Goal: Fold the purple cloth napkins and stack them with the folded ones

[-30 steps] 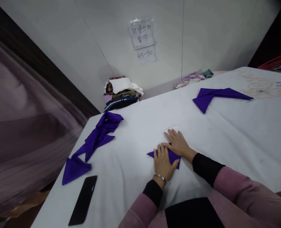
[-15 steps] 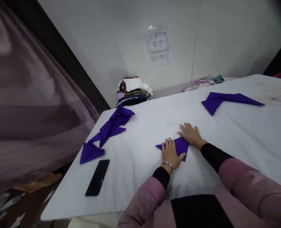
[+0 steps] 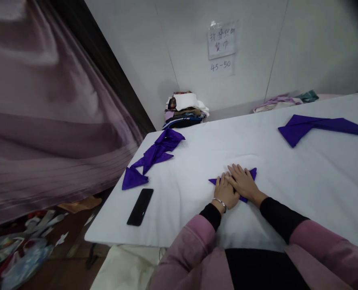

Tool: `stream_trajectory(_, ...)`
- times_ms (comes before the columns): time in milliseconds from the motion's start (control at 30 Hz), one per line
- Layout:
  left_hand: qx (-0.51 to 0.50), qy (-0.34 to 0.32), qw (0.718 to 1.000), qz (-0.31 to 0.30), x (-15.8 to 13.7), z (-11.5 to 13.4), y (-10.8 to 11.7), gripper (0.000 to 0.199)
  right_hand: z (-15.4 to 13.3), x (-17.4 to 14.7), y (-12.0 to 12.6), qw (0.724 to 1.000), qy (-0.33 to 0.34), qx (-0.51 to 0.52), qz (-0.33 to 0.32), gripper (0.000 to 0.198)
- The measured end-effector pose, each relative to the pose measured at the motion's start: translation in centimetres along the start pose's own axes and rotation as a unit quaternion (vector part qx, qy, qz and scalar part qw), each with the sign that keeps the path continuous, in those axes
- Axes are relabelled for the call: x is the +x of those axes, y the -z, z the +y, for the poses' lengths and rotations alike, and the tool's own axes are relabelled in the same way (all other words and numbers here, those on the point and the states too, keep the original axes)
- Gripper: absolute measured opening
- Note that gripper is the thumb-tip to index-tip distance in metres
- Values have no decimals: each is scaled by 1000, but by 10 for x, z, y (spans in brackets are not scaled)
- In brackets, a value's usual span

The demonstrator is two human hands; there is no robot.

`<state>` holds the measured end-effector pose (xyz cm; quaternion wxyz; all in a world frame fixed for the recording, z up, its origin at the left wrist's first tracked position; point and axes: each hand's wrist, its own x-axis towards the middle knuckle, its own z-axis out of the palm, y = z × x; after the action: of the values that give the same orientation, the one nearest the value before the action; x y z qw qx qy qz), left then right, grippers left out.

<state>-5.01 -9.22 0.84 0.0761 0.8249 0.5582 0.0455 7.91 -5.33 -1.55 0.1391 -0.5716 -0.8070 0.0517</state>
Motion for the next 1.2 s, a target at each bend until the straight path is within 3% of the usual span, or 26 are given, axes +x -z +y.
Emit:
stream_trajectory(167,-11,125,992,-13,3,-40,10,56,-3,-3,0,1000,12,-15,1,72)
stream_trajectory(467,5,267,964,-11,7,-86,21,53,-6,-4,3,1000,17,-21,4,73)
stream_trajectory(567,-7,325,946,10,8,-86,32,54,-7,-3,3,999,19,-29,8,73)
stream_trajectory(633,-2,297,954,46,11,-69,36,54,-6,-3,3,999,20,-31,12,71)
stream_trajectory(700,4,189,979,74,17,-44,35,54,-6,-3,2,999,22,-34,13,66)
stream_trajectory(800,-19,69,996,52,28,-11,27,54,-5,-3,4,998,34,-44,4,57)
stream_trajectory(933,-49,97,994,-7,39,0,14,64,-6,-3,5,998,44,-52,-1,60)
stream_trajectory(1067,-49,120,991,-13,43,-6,7,67,-3,-1,5,998,49,-46,-8,59)
stream_trajectory(1200,-28,108,994,-12,42,-6,3,65,12,-1,8,999,4,-48,-7,54)
